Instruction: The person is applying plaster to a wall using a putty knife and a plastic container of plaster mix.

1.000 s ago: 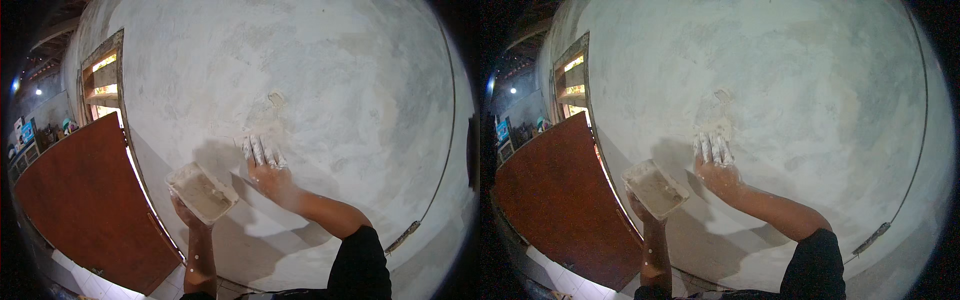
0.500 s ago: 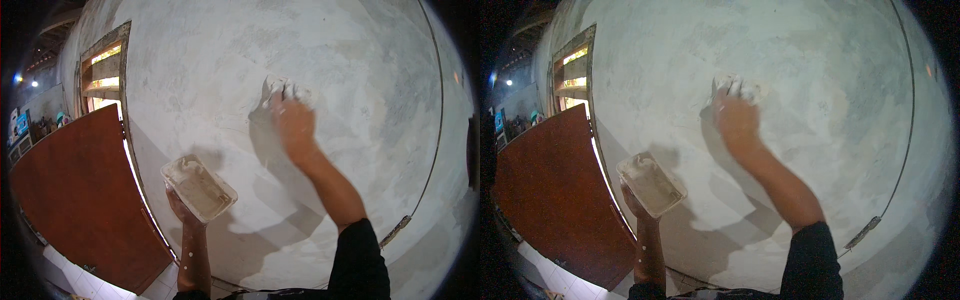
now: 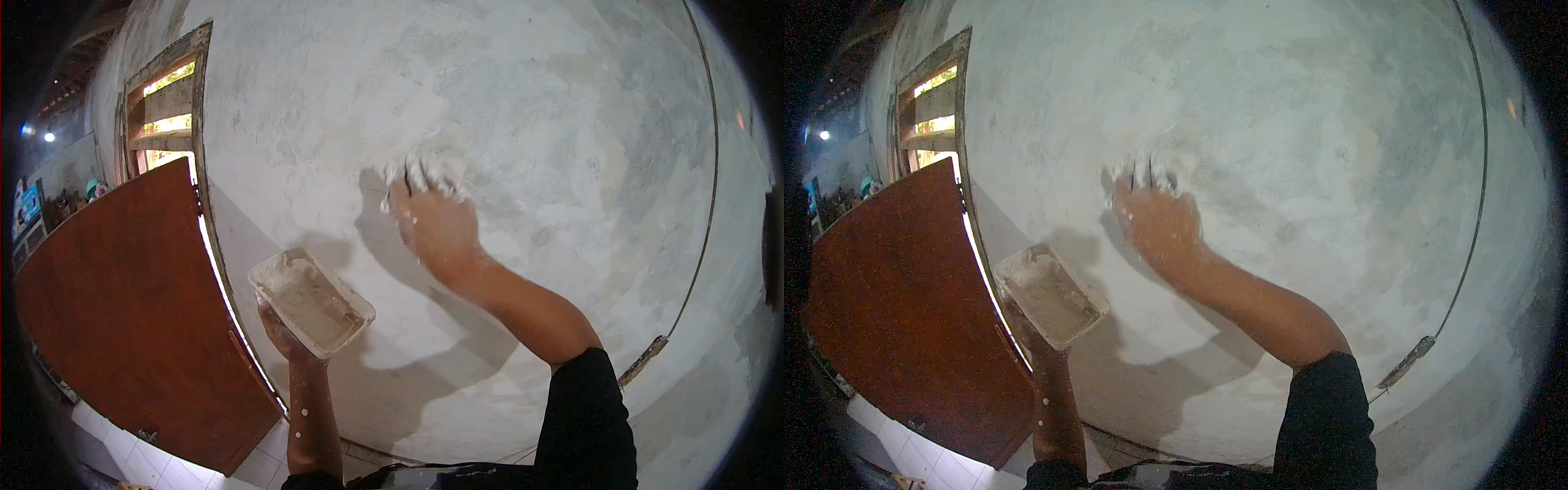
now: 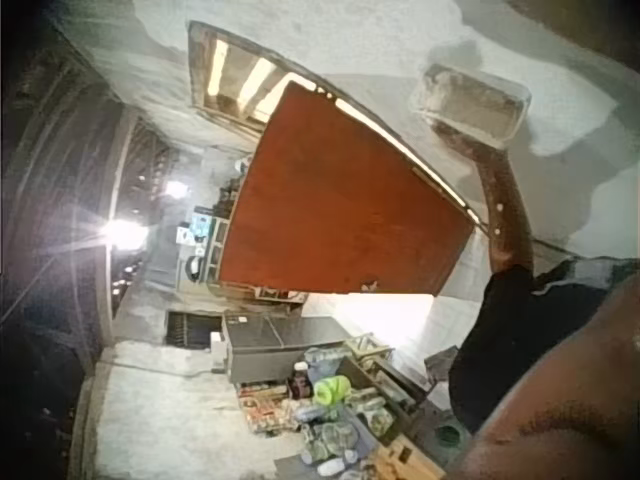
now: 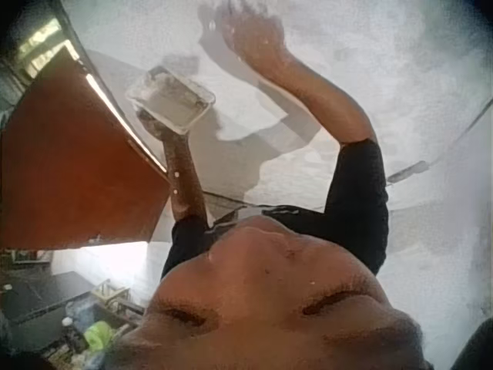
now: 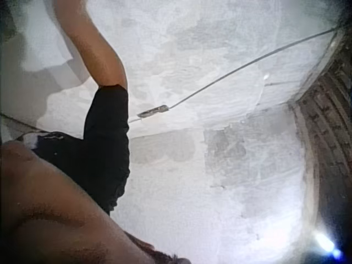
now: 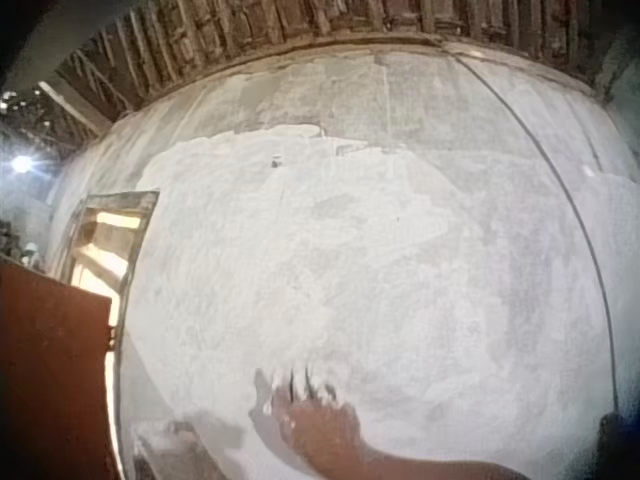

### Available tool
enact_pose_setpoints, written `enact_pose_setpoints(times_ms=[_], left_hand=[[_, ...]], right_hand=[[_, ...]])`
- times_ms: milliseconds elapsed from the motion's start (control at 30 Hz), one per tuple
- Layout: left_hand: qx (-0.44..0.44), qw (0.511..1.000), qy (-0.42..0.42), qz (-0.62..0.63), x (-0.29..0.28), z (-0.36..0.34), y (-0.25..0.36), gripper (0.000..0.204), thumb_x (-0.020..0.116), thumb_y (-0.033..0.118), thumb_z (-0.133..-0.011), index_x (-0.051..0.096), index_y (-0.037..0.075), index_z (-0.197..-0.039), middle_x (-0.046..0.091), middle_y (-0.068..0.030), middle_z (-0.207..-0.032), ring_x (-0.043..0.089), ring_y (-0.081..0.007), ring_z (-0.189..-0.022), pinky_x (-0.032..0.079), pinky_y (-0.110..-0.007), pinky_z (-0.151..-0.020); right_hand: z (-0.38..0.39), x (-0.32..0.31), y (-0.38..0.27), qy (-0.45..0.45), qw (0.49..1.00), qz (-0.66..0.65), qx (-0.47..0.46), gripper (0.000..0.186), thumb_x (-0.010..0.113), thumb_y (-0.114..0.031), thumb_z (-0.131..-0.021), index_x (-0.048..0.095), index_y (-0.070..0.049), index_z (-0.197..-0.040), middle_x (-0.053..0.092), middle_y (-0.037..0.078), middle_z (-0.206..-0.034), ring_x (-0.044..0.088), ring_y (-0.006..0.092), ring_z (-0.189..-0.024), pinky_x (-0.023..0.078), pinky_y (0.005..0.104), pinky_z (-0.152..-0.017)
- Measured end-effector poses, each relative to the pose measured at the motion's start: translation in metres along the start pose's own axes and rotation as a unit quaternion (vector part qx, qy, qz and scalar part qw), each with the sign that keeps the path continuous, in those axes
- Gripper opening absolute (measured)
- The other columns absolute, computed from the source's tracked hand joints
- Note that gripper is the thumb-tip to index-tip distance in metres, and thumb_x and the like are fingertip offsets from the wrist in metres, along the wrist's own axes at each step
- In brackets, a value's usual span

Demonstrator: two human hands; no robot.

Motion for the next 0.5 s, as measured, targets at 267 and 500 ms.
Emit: enact_pose_setpoints(times_ms=[267, 500], left_hand=[[0.017, 0.999, 0.021, 0.038, 0.005, -0.020, 0.023, 0.048, 0.035, 0.043, -0.092, 0.043, 0.006, -0.121, 0.054, -0.0139, -0.111, 0.057, -0.0297, -0.096, 0.051, -0.044, -0.078], [0.041, 0.998, 0.024, -0.046, 0.008, -0.030, 0.070, 0.052, 0.033, 0.048, -0.091, 0.044, 0.009, -0.122, 0.051, -0.0103, -0.114, 0.053, -0.0270, -0.100, 0.046, -0.042, -0.084]], right_hand=[[-0.016, 0.061, -0.030, 0.199, 0.940, 0.259, -0.096, 0.044, 0.053, -0.013, -0.076, 0.051, 0.010, -0.113, 0.055, 0.027, -0.110, 0.056, 0.0354, -0.098, 0.042, 0.0425, -0.091], [-0.017, 0.015, -0.054, 0.006, 0.996, 0.054, -0.068, 0.023, 0.049, -0.013, -0.080, 0.056, -0.003, -0.100, 0.061, 0.017, -0.088, 0.062, 0.0302, -0.072, 0.049, 0.0444, -0.059]])
Point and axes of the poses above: each hand's wrist, its own z-axis away from the middle knuckle, its own x-axis out of the palm, y = z × x, the point moved 3 cm from there along -z, towards the middle knuckle
